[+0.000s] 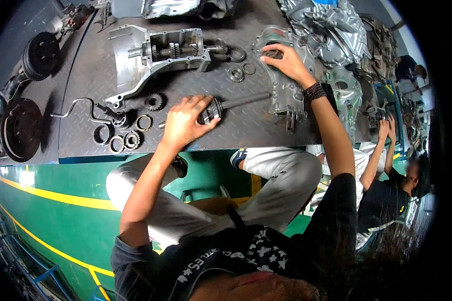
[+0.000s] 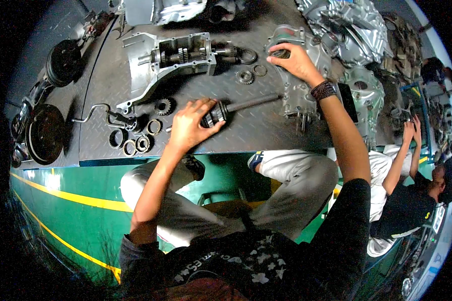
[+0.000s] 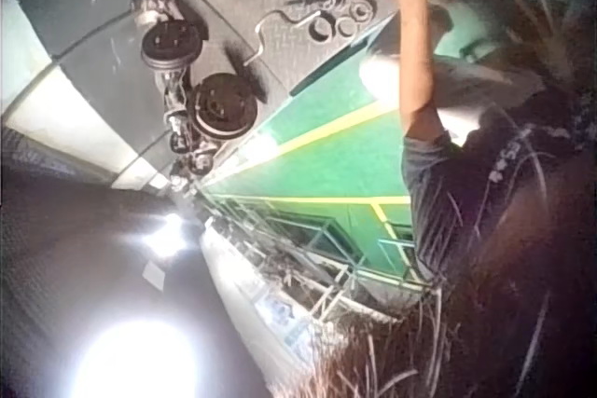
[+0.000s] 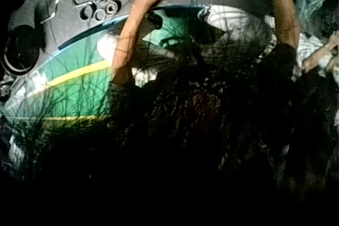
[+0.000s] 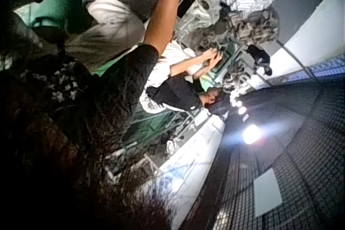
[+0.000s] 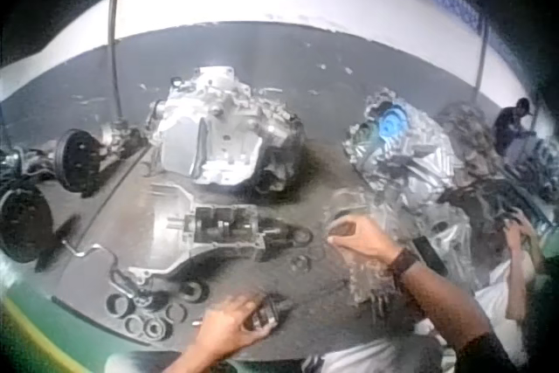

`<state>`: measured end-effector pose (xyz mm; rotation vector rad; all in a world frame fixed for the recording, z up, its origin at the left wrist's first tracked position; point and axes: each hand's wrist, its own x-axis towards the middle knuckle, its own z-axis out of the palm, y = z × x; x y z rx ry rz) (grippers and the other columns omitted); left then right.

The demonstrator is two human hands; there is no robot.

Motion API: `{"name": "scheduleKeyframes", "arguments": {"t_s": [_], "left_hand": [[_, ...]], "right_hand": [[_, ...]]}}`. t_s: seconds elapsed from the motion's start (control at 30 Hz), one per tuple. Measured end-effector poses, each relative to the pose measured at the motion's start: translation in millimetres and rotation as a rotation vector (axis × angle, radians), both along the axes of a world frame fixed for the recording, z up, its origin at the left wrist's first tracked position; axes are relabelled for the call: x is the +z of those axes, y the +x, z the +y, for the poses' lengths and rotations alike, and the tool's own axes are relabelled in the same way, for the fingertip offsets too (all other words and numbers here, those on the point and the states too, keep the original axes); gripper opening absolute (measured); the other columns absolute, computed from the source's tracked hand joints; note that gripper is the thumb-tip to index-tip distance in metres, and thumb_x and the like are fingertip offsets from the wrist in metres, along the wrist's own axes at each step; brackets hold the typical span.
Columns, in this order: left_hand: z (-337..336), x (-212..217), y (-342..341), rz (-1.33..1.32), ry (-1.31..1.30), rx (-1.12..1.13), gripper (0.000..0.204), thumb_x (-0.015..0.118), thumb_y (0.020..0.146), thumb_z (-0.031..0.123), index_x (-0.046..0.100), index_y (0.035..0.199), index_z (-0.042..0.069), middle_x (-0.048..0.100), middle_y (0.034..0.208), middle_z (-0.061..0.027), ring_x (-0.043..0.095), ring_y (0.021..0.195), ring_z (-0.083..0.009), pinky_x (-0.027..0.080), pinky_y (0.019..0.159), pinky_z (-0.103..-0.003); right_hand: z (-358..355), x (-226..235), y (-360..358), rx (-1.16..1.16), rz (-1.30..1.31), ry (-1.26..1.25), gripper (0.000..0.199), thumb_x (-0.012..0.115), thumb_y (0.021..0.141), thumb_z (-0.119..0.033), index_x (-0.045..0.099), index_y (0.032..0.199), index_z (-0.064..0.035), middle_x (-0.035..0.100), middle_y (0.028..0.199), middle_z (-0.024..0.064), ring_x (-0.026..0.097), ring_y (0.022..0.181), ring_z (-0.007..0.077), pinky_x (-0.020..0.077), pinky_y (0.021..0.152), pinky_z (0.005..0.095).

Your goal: The person assembles internal transmission components by sliding several metal gears and bearings onto a main shaft by hand. The person holds the shaft upright, picks up individual gears from the workbench, and slides them down the shaft one by one.

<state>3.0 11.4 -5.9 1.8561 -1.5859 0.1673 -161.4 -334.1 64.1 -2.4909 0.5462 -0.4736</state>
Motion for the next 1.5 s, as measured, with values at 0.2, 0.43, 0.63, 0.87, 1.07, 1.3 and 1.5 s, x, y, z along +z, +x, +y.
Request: {"name": "scheduleKeyframes", "arguments": {"t_s": [0.2, 0.43, 0.63, 0.87, 1.07, 1.3, 1.5], "left_hand": [[-3, 2, -2, -0.078, 0.051, -0.02, 0.054, 0.081, 0.08, 0.046, 0.072, 0.122, 0.014, 0.07, 0.122, -0.0041, 0.067, 0.109, -0.0275, 0.057, 0.088, -0.042], [0, 6, 0, -0.053, 0.067, -0.007, 0.052, 0.08, 0.081, 0.047, 0.073, 0.121, 0.014, 0.07, 0.124, -0.0048, 0.067, 0.109, -0.0284, 0.058, 0.088, -0.042], [-1, 4, 0, -0.068, 0.066, -0.013, 0.052, 0.08, 0.081, 0.047, 0.072, 0.122, 0.015, 0.07, 0.124, -0.0041, 0.067, 0.108, -0.0286, 0.059, 0.087, -0.042], [-3, 0, -1, -0.057, 0.054, -0.016, 0.052, 0.078, 0.081, 0.045, 0.07, 0.122, 0.014, 0.068, 0.123, -0.0032, 0.066, 0.105, -0.0264, 0.057, 0.086, -0.043], [-1, 0, -2, -0.062, 0.043, -0.004, 0.052, 0.078, 0.082, 0.046, 0.07, 0.122, 0.014, 0.069, 0.125, -0.003, 0.067, 0.105, -0.0262, 0.056, 0.088, -0.042], [-2, 2, -4, -0.052, 0.042, -0.002, 0.052, 0.08, 0.081, 0.045, 0.071, 0.121, 0.014, 0.07, 0.123, -0.0046, 0.067, 0.107, -0.0283, 0.058, 0.089, -0.042], [2, 8, -2, -0.029, 0.057, 0.015, 0.054, 0.081, 0.081, 0.045, 0.071, 0.123, 0.014, 0.07, 0.122, -0.007, 0.067, 0.107, -0.031, 0.058, 0.09, -0.043]], "right_hand": [[1, -53, 56, -0.073, 0.194, 0.042, 0.046, 0.091, 0.074, -0.035, 0.077, 0.105, -0.0027, 0.077, 0.096, 0.018, 0.073, 0.091, 0.0252, 0.0544, 0.084, 0.035], [14, -73, 60, -0.127, 0.168, -0.059, 0.064, 0.091, 0.074, -0.022, 0.065, 0.13, -0.0047, 0.071, 0.117, 0.0229, 0.069, 0.11, 0.0367, 0.0546, 0.094, 0.043], [-5, -61, 25, -0.116, 0.259, -0.027, 0.066, 0.091, 0.074, -0.021, 0.064, 0.132, -0.0046, 0.073, 0.116, 0.0191, 0.071, 0.108, 0.0318, 0.0546, 0.094, 0.0402], [13, -60, 8, -0.126, 0.191, -0.097, 0.069, 0.093, 0.072, -0.023, 0.064, 0.131, -0.0037, 0.072, 0.116, 0.0206, 0.069, 0.111, 0.0375, 0.0535, 0.095, 0.0435], [17, -70, -12, -0.044, 0.213, -0.324, 0.062, 0.088, 0.075, -0.013, 0.063, 0.132, -0.0042, 0.068, 0.119, 0.023, 0.062, 0.117, 0.0415, 0.0501, 0.1, 0.0468], [21, -56, -17, -0.096, 0.279, -0.315, 0.046, 0.078, 0.085, -0.009, 0.065, 0.129, -0.0039, 0.068, 0.114, 0.0257, 0.065, 0.108, 0.0437, 0.0529, 0.094, 0.0496], [52, -31, -16, -0.107, 0.232, -0.388, 0.045, 0.073, 0.091, -0.016, 0.063, 0.132, -0.0032, 0.063, 0.126, 0.0247, 0.063, 0.114, 0.0425, 0.0518, 0.099, 0.0484]]}}
